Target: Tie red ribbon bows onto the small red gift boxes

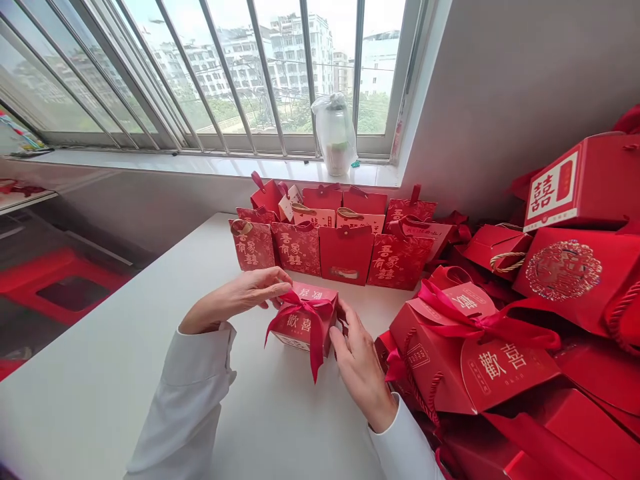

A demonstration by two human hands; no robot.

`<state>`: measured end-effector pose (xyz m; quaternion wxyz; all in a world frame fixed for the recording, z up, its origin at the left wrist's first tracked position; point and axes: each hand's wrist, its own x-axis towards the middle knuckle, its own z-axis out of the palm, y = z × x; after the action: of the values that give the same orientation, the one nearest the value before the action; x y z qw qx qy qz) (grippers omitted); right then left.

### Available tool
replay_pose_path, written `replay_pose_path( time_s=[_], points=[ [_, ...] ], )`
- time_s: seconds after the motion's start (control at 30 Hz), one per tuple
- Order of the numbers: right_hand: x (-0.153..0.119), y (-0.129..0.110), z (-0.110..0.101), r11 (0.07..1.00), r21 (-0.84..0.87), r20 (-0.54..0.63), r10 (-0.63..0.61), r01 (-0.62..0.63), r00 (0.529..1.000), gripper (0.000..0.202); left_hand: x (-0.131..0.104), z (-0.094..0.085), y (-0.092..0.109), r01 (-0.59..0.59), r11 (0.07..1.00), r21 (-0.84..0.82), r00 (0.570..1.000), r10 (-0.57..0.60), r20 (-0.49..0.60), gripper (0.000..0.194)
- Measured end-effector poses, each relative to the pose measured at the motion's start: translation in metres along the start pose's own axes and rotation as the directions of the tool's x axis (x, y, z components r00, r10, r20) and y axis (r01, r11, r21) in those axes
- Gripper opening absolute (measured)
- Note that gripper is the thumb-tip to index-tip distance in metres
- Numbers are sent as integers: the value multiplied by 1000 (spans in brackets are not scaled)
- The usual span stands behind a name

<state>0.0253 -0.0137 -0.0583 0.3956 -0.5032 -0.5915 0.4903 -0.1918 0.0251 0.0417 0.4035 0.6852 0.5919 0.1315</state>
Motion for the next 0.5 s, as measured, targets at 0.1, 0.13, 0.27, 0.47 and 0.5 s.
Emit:
replay_pose_path(
  time_s=[0.1, 0.13, 0.27, 0.47, 0.5],
  points=[
    [2, 4, 4, 969, 240, 37, 50, -58, 998, 55, 3, 4, -2, 39, 999, -37, 999, -39, 17, 45],
    [3, 5, 6, 943, 324, 55, 68, -83, 996, 57, 4, 5, -2, 38, 997, -61, 999, -37, 31, 44],
    [8, 13, 13, 734, 662, 53, 151, -148, 987, 57, 3, 7, -1, 58, 984, -168, 993, -40, 108, 45],
    [12, 31, 18, 567, 815, -26, 242, -119, 970, 46, -7, -4, -8, 17, 981, -194, 984, 18, 177, 50],
    [12, 35, 19, 559, 820, -30, 250, -119, 968, 45, -10, -8, -10, 10, 990, -138, 989, 10, 149, 50]
  ],
)
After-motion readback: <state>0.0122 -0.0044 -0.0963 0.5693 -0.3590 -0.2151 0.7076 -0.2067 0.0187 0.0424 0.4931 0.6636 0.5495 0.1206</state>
